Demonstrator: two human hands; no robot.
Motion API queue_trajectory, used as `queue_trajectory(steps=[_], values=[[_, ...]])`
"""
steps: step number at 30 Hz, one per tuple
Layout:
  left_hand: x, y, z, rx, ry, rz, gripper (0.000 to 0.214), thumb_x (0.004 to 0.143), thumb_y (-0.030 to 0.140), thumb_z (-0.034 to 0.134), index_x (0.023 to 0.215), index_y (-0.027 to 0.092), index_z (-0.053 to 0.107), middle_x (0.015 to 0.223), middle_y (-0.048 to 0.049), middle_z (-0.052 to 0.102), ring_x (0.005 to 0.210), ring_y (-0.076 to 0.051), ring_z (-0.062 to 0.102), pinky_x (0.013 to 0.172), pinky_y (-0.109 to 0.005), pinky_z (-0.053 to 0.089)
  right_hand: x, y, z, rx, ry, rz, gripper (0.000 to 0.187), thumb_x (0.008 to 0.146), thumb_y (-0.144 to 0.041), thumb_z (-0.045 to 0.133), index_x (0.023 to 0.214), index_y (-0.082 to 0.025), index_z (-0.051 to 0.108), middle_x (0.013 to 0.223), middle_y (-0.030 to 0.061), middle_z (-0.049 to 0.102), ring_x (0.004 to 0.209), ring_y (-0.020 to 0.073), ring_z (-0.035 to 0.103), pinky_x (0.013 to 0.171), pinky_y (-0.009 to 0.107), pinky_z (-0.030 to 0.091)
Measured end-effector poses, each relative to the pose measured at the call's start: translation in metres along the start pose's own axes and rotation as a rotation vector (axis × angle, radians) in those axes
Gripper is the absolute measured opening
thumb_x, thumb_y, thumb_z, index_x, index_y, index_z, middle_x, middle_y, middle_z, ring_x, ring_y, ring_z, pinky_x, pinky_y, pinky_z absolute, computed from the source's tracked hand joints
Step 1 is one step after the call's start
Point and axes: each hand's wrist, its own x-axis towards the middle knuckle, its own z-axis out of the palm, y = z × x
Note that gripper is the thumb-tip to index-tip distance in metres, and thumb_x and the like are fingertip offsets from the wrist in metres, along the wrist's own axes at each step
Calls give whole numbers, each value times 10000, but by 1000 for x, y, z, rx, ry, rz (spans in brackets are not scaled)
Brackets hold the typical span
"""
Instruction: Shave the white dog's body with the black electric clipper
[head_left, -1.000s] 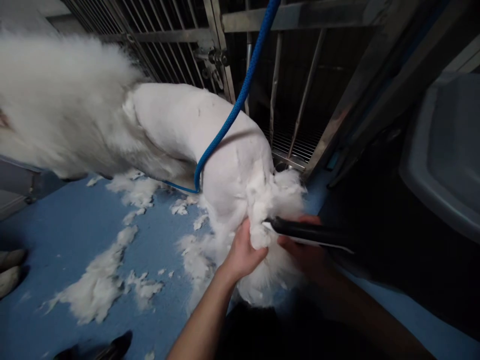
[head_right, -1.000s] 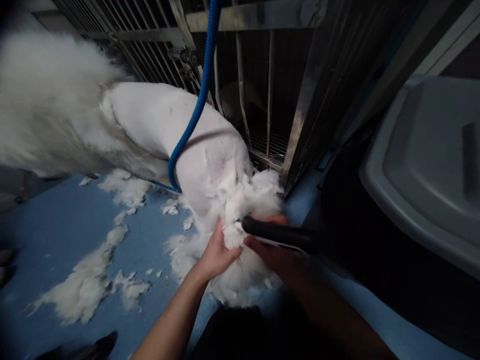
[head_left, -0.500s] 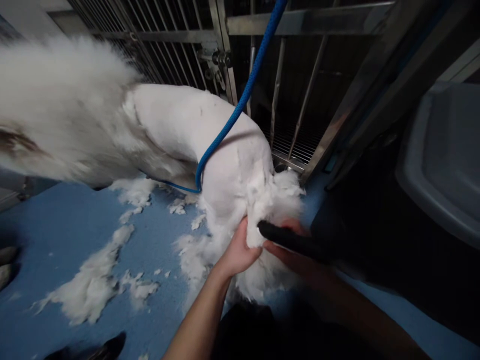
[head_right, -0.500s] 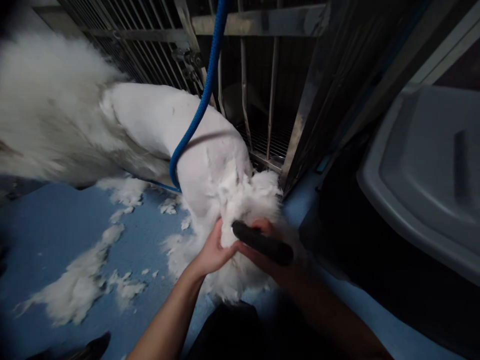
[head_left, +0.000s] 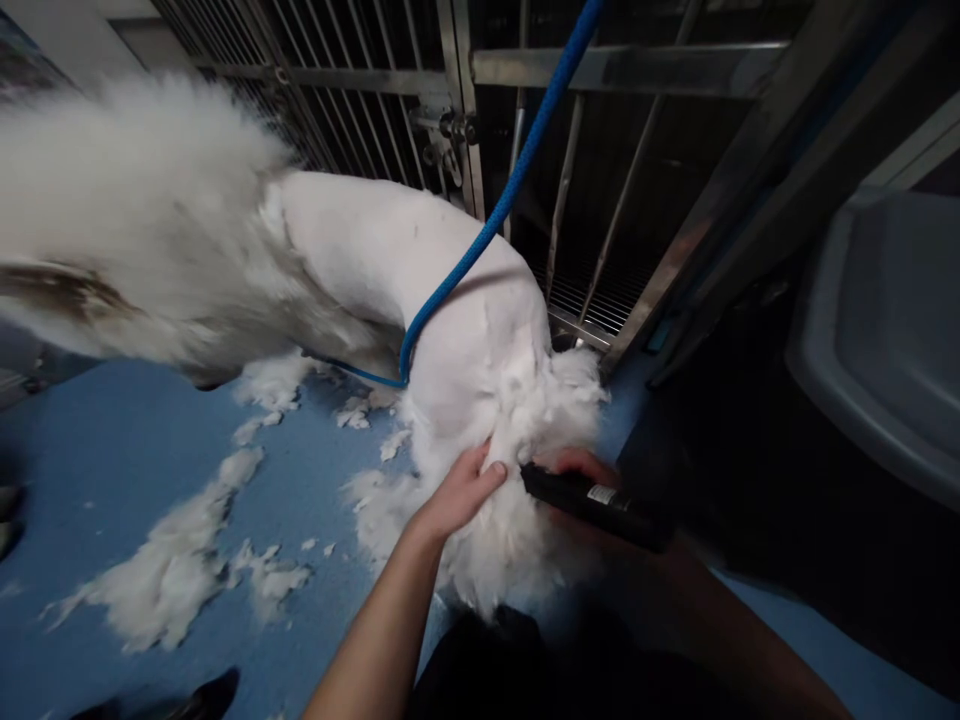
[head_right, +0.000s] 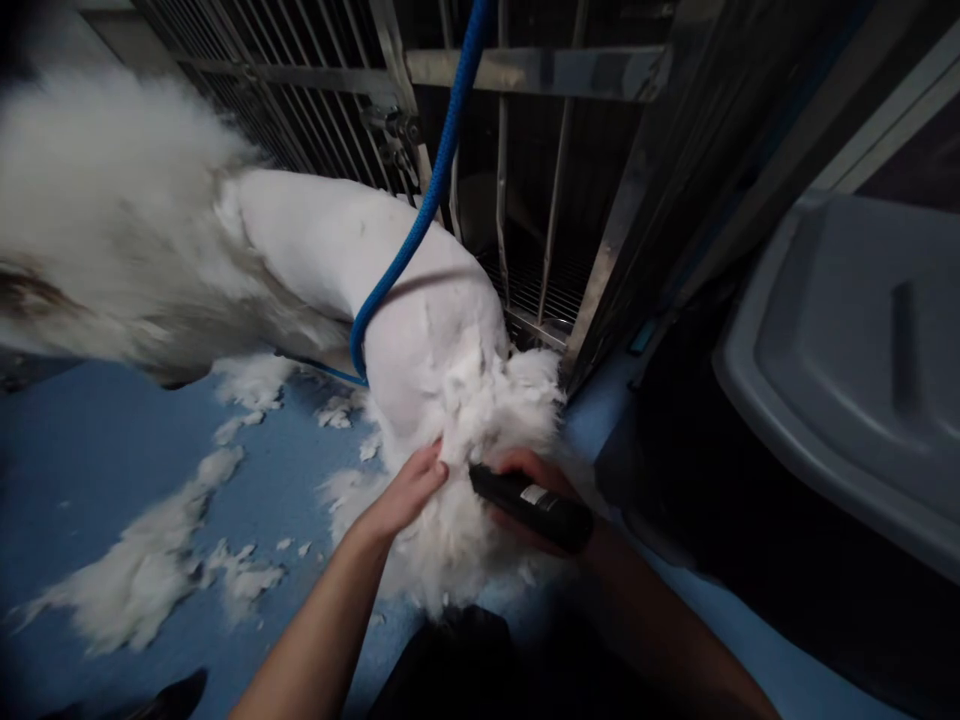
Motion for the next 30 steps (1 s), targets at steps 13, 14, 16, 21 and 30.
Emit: queue_trajectory(steps=[13, 14, 16, 21, 30], values=[[27, -10, 30, 42, 185, -275, 322, 739, 281, 665, 1014, 116, 688, 682, -5, 650, 550, -126, 543, 536, -235, 457, -20, -48, -56, -328, 177, -356, 329, 721, -363, 742, 1042, -315, 695, 1396, 67, 536, 1277, 359, 521, 1038, 515, 445], [28, -12, 28, 77, 192, -275, 277, 735, 236, 643, 978, 112, 689, 662, 4, 635, 540, -115, 523, 526, -221, 433, -28, -59, -66, -351, 225, -326, 274, 741, -371, 725, 1005, -301, 701, 1476, 47, 465, 1303, 354, 501, 1046, 491, 444], [29, -14, 25, 127, 177, -181, 225, 725, 177, 608, 925, 112, 688, 720, -3, 657, 619, -118, 551, 590, -214, 440, -47, -85, -86, -325, 323, -214, 196, 783, -409, 683, 931, -282, 702, 1536, 23, 405, 1262, 346, 546, 1013, 462, 477], [27, -15, 12, 257, 100, -120, 231, 733, 178, 558, 911, 120, 693, 800, -24, 705, 764, -174, 619, 704, -242, 469, -90, -167, -158, -294, 567, 246, 378, 720, -494, 713, 1052, -315, 687, 1306, 65, 634, 838, 263, 688, 638, 347, 565], [18, -25, -8, 312, 50, -143, 264, 725, 317, 521, 804, 127, 686, 732, -57, 716, 729, -228, 655, 703, -295, 511, -60, -222, -285, -213, 554, 800, 277, 580, -479, 768, 669, -240, 660, 500, 22, 600, 422, 170, 493, 406, 311, 375]])
